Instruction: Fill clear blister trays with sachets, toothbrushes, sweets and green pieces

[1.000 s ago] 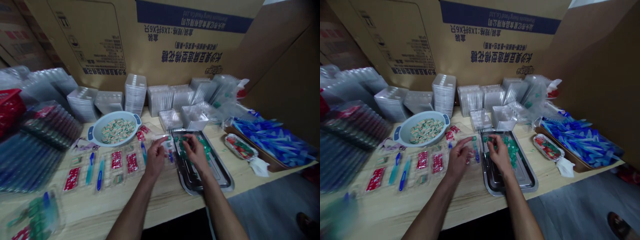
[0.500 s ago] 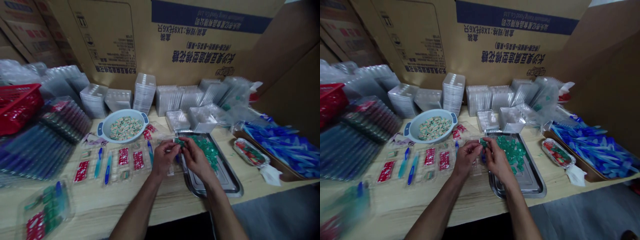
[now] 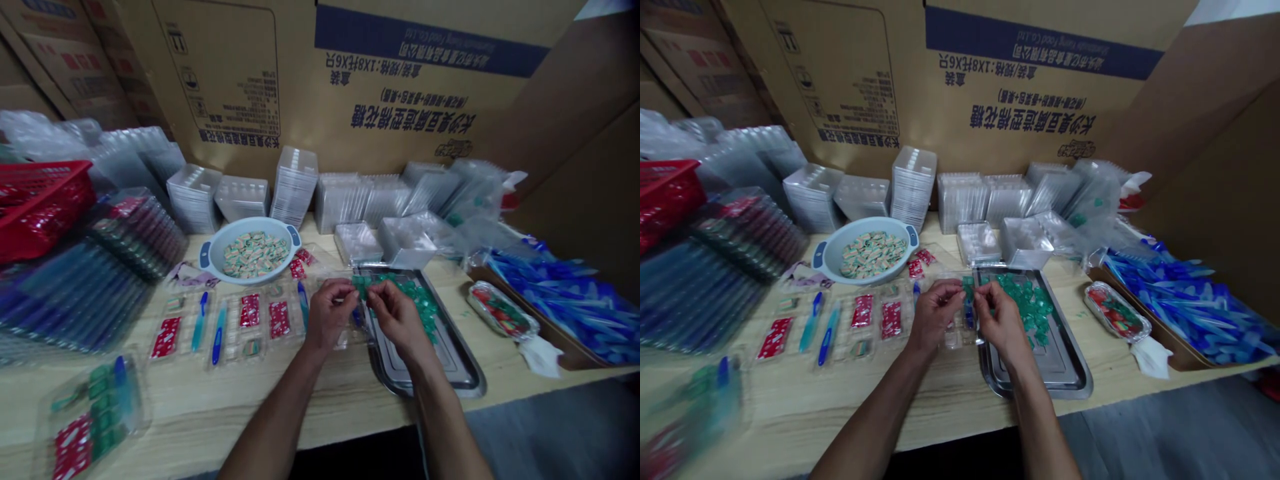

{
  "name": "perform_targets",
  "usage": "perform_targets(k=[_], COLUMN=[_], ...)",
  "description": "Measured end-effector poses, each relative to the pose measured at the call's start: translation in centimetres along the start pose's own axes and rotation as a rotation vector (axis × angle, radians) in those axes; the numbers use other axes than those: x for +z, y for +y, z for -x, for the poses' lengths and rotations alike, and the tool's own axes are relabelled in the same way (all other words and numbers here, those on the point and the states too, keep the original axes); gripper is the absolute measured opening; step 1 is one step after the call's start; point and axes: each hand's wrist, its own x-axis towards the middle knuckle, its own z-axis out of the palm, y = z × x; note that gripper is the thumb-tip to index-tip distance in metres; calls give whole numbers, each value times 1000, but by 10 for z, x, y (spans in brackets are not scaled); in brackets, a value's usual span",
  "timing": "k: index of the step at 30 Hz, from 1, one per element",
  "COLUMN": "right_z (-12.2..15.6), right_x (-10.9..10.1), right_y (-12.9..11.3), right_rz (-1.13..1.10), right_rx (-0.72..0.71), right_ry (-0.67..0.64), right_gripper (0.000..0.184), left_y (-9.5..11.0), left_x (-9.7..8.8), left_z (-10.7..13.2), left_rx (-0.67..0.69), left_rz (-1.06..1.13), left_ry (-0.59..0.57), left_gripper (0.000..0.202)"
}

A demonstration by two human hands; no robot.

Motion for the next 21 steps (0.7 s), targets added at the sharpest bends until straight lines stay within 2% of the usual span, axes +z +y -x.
perform_targets(k=[5, 8, 10, 13, 21], right_z=[-3, -2, -1, 1, 3], right_x=[2, 6, 9, 13, 20], right_y=[6, 2, -4, -15, -25], right_rz=[-38, -30, 47, 241, 470], right_rx=[15, 21, 13, -30, -153], right_ry=[-7, 18, 57, 102, 92], right_gripper=[26, 25, 22, 16, 12], left_y=[-1, -1, -1, -1, -8], left_x=[2, 4, 5, 5, 3], left_z=[0, 1, 2, 3, 1], left_rx=[23, 5, 60, 163, 213], left_rz=[-1, 27, -5, -83, -166], left_ry=[-10, 45, 78, 60, 53], left_gripper=[10, 9, 7, 9, 12])
